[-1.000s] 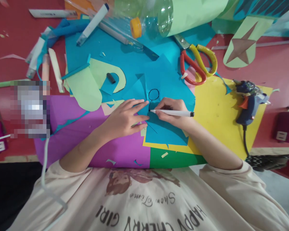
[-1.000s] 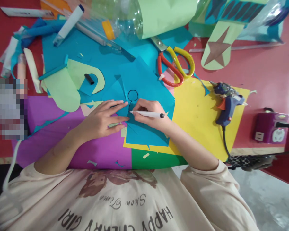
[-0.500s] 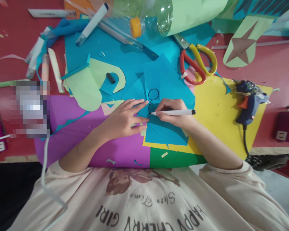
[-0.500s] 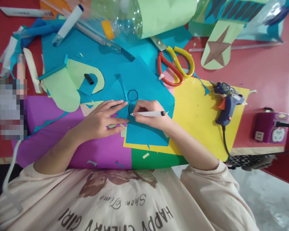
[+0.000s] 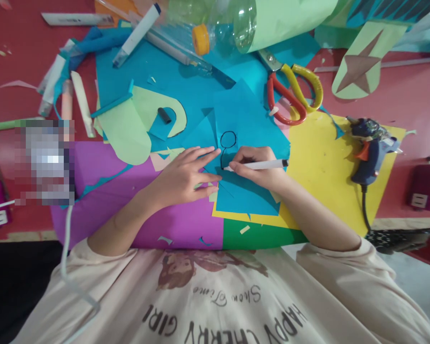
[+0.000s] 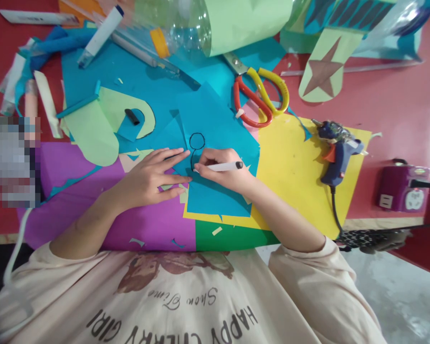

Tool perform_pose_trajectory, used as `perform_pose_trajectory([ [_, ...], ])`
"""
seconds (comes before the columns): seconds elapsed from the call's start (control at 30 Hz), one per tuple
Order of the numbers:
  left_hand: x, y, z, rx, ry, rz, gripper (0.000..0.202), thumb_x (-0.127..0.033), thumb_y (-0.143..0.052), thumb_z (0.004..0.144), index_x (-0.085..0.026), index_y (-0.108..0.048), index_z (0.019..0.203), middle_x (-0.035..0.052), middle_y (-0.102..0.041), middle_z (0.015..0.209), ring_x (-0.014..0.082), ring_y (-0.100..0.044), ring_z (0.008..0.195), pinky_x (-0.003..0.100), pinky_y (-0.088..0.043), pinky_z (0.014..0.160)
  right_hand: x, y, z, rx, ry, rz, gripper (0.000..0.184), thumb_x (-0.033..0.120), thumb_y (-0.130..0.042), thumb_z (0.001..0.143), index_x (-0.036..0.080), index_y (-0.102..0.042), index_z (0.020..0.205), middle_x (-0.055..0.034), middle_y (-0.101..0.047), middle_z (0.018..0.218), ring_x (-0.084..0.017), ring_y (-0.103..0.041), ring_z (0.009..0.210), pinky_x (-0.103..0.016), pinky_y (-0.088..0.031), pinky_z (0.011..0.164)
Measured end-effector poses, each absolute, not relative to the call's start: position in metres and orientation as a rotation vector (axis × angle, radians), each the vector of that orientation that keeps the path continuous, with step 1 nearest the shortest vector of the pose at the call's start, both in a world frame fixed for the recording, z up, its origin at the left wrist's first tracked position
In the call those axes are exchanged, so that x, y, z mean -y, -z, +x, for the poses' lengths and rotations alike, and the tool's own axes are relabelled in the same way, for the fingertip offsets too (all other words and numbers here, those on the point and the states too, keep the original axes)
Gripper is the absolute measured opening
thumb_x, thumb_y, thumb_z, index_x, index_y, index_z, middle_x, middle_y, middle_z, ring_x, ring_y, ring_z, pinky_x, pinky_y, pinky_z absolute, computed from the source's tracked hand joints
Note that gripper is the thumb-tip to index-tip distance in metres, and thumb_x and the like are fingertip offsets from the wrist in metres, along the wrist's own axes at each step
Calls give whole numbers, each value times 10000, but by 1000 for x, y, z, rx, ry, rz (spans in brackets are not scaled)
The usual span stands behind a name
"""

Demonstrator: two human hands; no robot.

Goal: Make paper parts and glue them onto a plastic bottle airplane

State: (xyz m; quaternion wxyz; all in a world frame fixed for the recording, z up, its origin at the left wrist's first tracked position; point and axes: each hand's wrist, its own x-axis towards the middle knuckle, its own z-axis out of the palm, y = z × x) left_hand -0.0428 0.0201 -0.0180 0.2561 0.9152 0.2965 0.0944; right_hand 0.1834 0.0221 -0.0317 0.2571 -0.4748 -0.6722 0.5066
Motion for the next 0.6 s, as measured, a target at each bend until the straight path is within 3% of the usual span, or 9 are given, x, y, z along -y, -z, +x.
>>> perform_pose_trajectory([
  [0.27, -20, 19, -43, -785, -315, 2512, 265, -309, -530, 935, -219, -763, 1024, 167, -519, 1427, 332, -491, 1331, 542, -434, 1065, -23, 30, 183, 1787, -1392, -1280, 268, 382, -588, 794, 173, -577, 627, 36, -508, 502, -74, -394, 454, -226, -281, 442],
  [0.6, -20, 17, -43, -805, -240, 2508, 231, -300, -565, 915, -240, -755, 1032, 122, -482, 1467, 309, -467, 1353, 532, -422, 1083, -25, 30, 186, 1873, -1438, -1257, 280, 336, -556, 786, 189, -484, 559, 37, -476, 476, -72, -381, 454, -230, -276, 453],
])
